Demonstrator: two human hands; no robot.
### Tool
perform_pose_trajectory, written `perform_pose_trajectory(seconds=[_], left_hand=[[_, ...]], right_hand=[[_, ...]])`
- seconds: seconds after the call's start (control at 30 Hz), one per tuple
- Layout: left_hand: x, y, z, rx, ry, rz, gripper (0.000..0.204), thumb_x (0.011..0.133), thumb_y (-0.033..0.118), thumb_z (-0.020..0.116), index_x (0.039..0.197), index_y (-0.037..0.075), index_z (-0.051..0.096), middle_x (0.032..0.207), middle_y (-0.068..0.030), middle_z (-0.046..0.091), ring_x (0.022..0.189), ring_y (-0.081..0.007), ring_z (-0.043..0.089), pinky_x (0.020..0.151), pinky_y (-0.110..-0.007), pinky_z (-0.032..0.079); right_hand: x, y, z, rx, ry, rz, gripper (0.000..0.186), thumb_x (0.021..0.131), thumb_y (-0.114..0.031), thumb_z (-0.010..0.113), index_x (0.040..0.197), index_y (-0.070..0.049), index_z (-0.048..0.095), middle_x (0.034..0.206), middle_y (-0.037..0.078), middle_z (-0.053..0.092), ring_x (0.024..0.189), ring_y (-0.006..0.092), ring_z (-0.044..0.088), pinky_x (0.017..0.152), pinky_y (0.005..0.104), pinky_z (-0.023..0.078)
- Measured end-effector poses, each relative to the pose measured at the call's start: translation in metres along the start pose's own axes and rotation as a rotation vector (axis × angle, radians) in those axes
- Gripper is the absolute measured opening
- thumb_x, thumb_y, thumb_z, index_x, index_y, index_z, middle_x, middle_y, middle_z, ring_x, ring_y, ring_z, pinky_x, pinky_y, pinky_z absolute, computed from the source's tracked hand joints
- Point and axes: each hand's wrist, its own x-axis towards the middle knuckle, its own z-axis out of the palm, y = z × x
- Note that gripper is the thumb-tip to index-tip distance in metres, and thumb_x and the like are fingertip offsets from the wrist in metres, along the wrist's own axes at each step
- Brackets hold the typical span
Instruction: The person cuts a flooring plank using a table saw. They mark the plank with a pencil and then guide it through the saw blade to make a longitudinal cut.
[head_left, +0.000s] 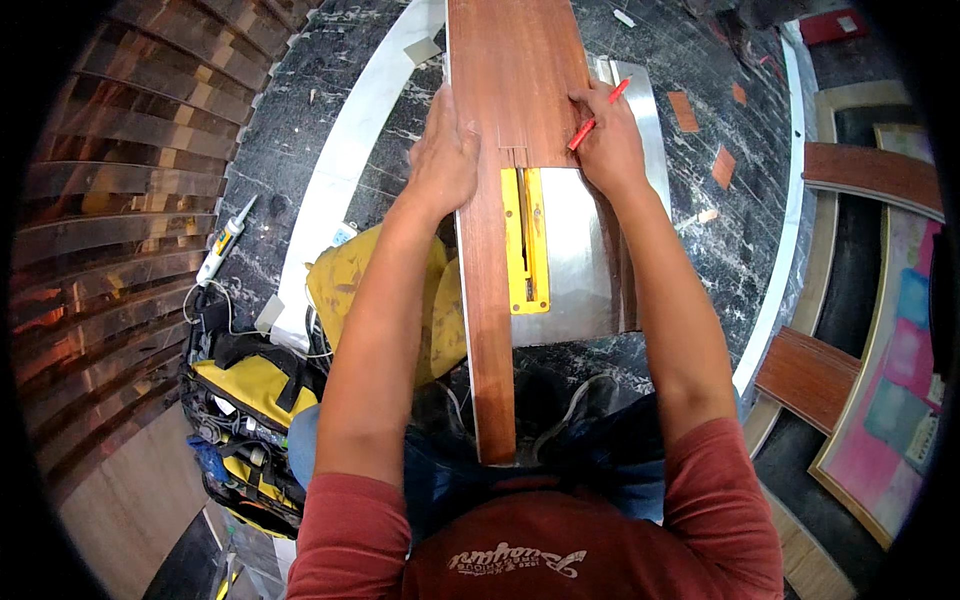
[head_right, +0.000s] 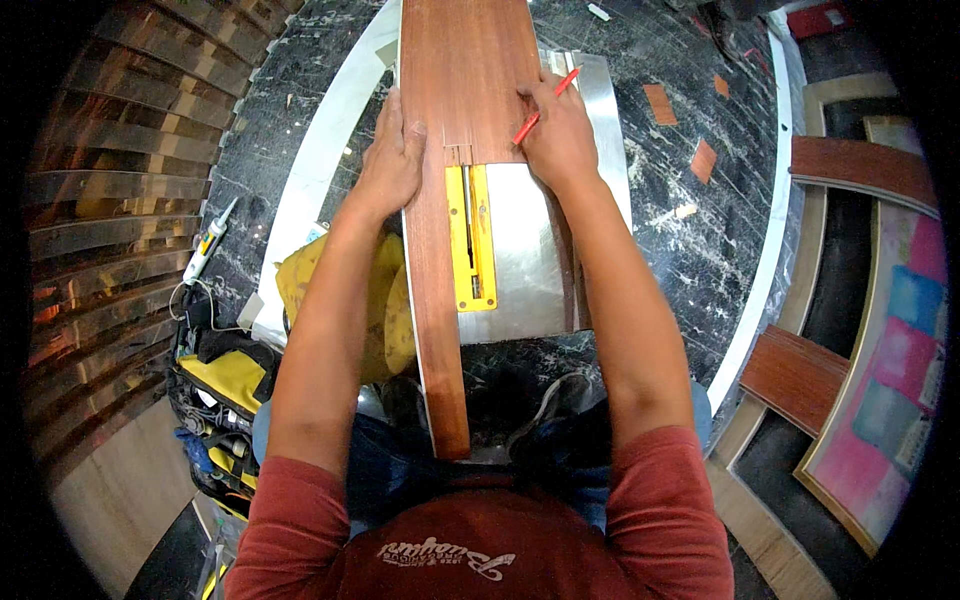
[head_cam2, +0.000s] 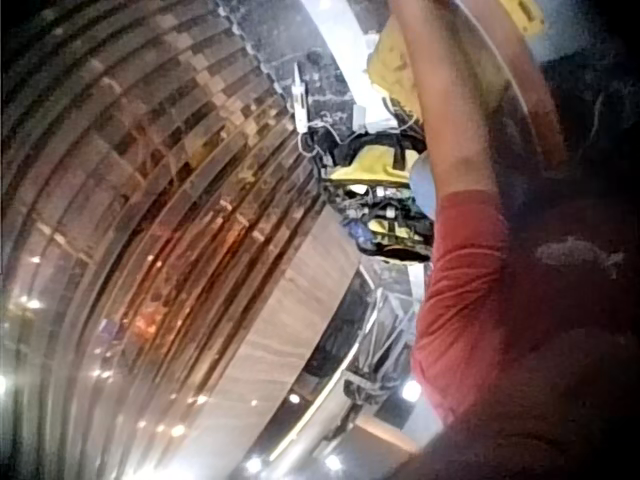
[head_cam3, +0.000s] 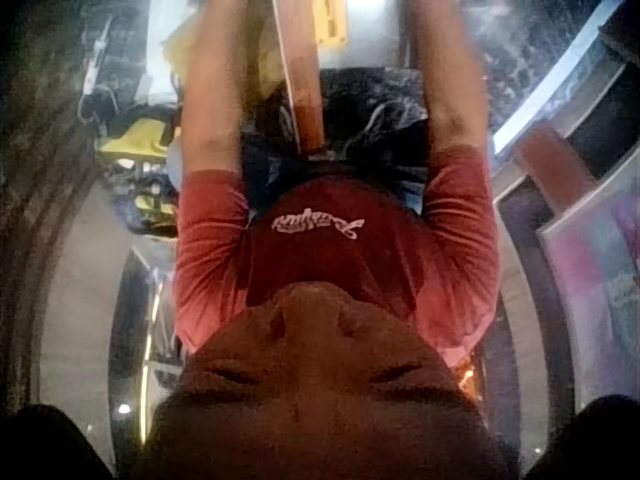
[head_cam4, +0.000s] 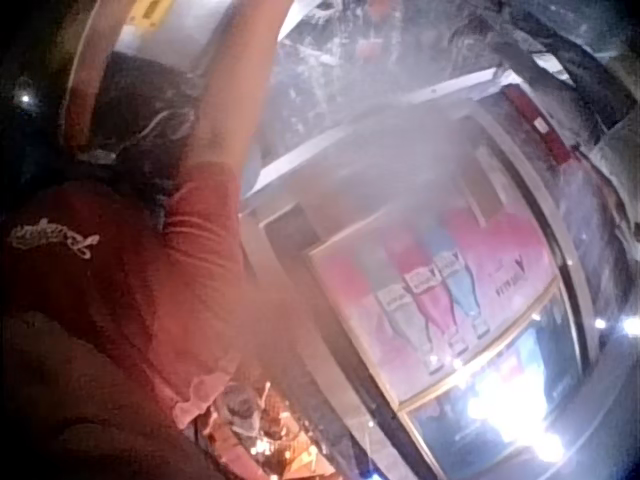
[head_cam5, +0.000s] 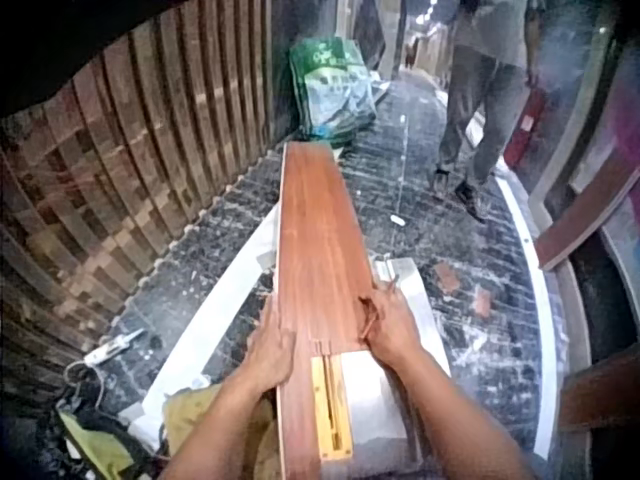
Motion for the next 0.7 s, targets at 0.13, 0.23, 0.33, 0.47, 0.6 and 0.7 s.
perform_pose_trajectory(seconds=[0.13,0.23,0.33,0.47,0.6,0.7], left_hand=[[-0.007,0.0,0.001,0.025,-0.026,-0.006,0.072,0.114,0.04,0.033,0.167,-0.004,0.012,0.173,-0.0268,0.018,0.161,-0.0394,0.019,0.131,-0.044,0.018],[-0.011,-0.001,0.001,0.03,-0.022,0.016,0.072,0.114,0.04,0.034,0.167,-0.004,0.012,0.173,-0.0278,0.017,0.161,-0.0398,0.019,0.131,-0.044,0.018],[-0.016,-0.001,0.001,0.024,-0.017,0.04,0.072,0.114,0.039,0.034,0.167,-0.005,0.011,0.172,-0.0287,0.017,0.161,-0.04,0.019,0.131,-0.044,0.018],[-0.019,0.006,-0.002,0.002,-0.04,0.0,0.071,0.113,0.033,0.035,0.167,-0.004,0.01,0.173,-0.0271,0.017,0.161,-0.0382,0.019,0.13,-0.049,0.018],[-0.018,0.005,-0.003,0.031,-0.043,0.007,0.07,0.112,0.028,0.037,0.167,-0.006,0.009,0.173,-0.0274,0.017,0.161,-0.0374,0.021,0.129,-0.052,0.019],[-0.014,-0.001,0.001,0.072,-0.021,0.035,0.07,0.112,0.029,0.037,0.166,-0.006,0.01,0.172,-0.028,0.019,0.16,-0.039,0.024,0.129,-0.051,0.02]], right_hand=[[-0.007,0.0,0.0,-0.006,0.024,-0.02,0.04,0.085,0.001,0.072,0.125,-0.004,0.067,0.145,0.024,0.06,0.13,0.0451,0.056,0.109,0.0473,0.047],[-0.01,-0.009,-0.006,0.021,-0.014,0.011,0.04,0.085,0.001,0.072,0.125,-0.004,0.067,0.145,0.025,0.06,0.131,0.0446,0.056,0.11,0.0472,0.047],[-0.013,-0.01,-0.008,-0.008,-0.02,0.018,0.04,0.085,0.001,0.072,0.125,-0.004,0.068,0.145,0.025,0.06,0.131,0.0442,0.056,0.11,0.0469,0.047],[-0.015,-0.01,-0.007,-0.003,-0.011,0.02,0.04,0.085,0.003,0.072,0.124,-0.004,0.068,0.144,0.024,0.061,0.131,0.0441,0.057,0.111,0.0469,0.046],[-0.015,-0.007,-0.006,0.052,-0.007,0.035,0.038,0.084,0.004,0.071,0.122,-0.003,0.068,0.143,0.024,0.061,0.131,0.0441,0.057,0.111,0.047,0.046],[-0.01,-0.003,0.0,0.03,0.029,-0.002,0.036,0.084,0.003,0.071,0.12,-0.002,0.068,0.14,0.024,0.063,0.127,0.0445,0.058,0.108,0.0476,0.047]])
